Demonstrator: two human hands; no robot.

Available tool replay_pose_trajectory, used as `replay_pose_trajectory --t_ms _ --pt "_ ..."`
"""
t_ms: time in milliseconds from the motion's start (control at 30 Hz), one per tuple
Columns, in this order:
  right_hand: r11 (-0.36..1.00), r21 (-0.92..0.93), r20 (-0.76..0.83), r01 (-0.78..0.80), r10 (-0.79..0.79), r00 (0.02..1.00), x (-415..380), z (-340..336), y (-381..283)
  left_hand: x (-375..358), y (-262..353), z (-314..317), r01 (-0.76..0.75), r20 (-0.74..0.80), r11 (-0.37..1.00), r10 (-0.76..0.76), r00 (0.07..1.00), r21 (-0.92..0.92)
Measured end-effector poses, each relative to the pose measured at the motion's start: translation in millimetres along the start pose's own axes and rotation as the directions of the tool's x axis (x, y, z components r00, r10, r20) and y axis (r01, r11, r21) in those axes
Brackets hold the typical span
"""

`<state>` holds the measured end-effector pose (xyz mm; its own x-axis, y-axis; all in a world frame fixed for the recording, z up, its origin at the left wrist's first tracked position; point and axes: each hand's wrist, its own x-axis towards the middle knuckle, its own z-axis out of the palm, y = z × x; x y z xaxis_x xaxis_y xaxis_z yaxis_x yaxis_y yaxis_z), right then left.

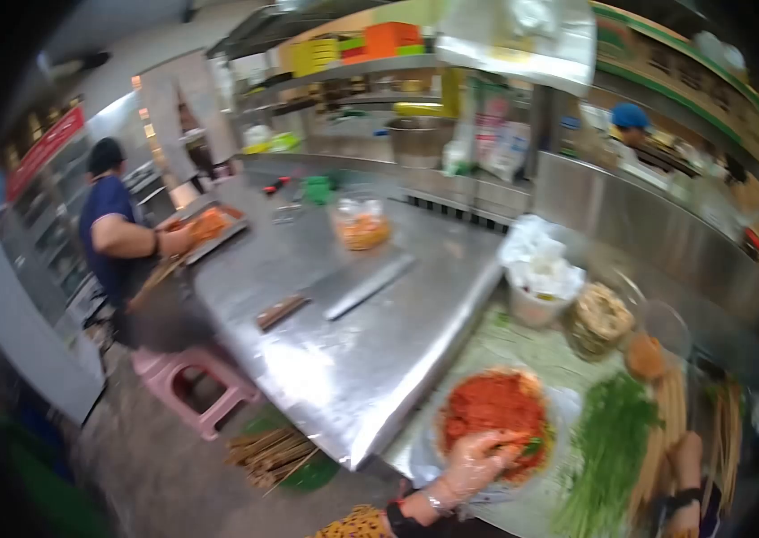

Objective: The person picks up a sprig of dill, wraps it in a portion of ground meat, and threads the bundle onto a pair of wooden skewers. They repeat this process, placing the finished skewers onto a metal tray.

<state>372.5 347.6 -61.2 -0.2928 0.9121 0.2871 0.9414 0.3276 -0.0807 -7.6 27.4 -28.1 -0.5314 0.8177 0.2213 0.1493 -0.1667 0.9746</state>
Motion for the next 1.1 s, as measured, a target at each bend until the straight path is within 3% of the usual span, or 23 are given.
replay_pose_trajectory --t_ms 33,67,100,167,300,400,500,533,567,667,733,800,833,1000,1100 --pt "0.999 -0.05 -0.02 0.009 -0.01 1.0 3 1 1 1 -2 -3 0.049 0.053 0.999 -0.047 0.997 -0.02" --pt "0.992 -0.09 0.148 -0.093 0.106 0.983 11 -18 -13 2 0 -3 0.113 0.059 0.976 -0.104 0.993 -0.186" --pt "0.976 -0.166 0.218 -0.144 0.179 0.959 21 -12 -6 2 4 -3 0.173 0.084 0.921 -0.153 0.985 -0.35" --pt "0.978 -0.14 0.252 -0.158 0.189 0.949 28 -10 5 4 4 -4 0.119 0.055 0.953 -0.108 0.993 -0.277" --pt "0.985 -0.061 0.266 -0.164 0.174 0.948 25 -19 8 5 -2 -4 0.169 0.103 0.928 -0.143 0.984 -0.333" --pt "0.976 -0.166 0.35 -0.142 0.193 0.917 24 -23 17 8 2 -4 0.151 0.119 0.961 -0.126 0.985 -0.233" --pt "0.967 -0.197 0.381 -0.16 0.226 0.897 15 -30 27 6 7 -2 0.182 0.09 0.909 -0.159 0.983 -0.375" --pt "0.926 0.161 0.353 -0.343 0.27 0.896 5 -40 21 6 8 -5 0.176 0.079 0.893 -0.157 0.984 -0.414" --pt "0.736 0.492 0.335 -0.465 0.333 0.881 -6 -55 13 6 9 -8 0.177 0.078 0.872 -0.159 0.984 -0.457" --pt "0.381 0.827 0.375 -0.413 0.174 0.911 -28 -95 -11 5 21 -11 0.261 0.032 0.829 -0.282 0.959 -0.494" --pt "0.2 0.927 0.306 -0.318 0.093 0.948 -42 -133 -72 9 27 -6 0.258 0.009 0.76 -0.315 0.949 -0.597" --pt "-0.019 0.981 0.193 -0.193 0.175 0.965 -56 -131 -115 15 29 6 0.208 -0.053 0.698 -0.332 0.942 -0.685" --pt "-0.125 0.985 0.131 -0.115 0.128 0.983 -61 -130 -139 19 30 10 0.205 -0.052 0.681 -0.337 0.94 -0.704" --pt "-0.313 0.949 0.021 -0.026 -0.021 1.0 -94 -109 -229 23 46 25 0.202 -0.013 0.594 -0.336 0.942 -0.779" --pt "-0.345 0.929 0.075 -0.132 -0.173 0.982 -110 -102 -259 19 47 25 0.216 -0.041 0.625 -0.369 0.928 -0.75"
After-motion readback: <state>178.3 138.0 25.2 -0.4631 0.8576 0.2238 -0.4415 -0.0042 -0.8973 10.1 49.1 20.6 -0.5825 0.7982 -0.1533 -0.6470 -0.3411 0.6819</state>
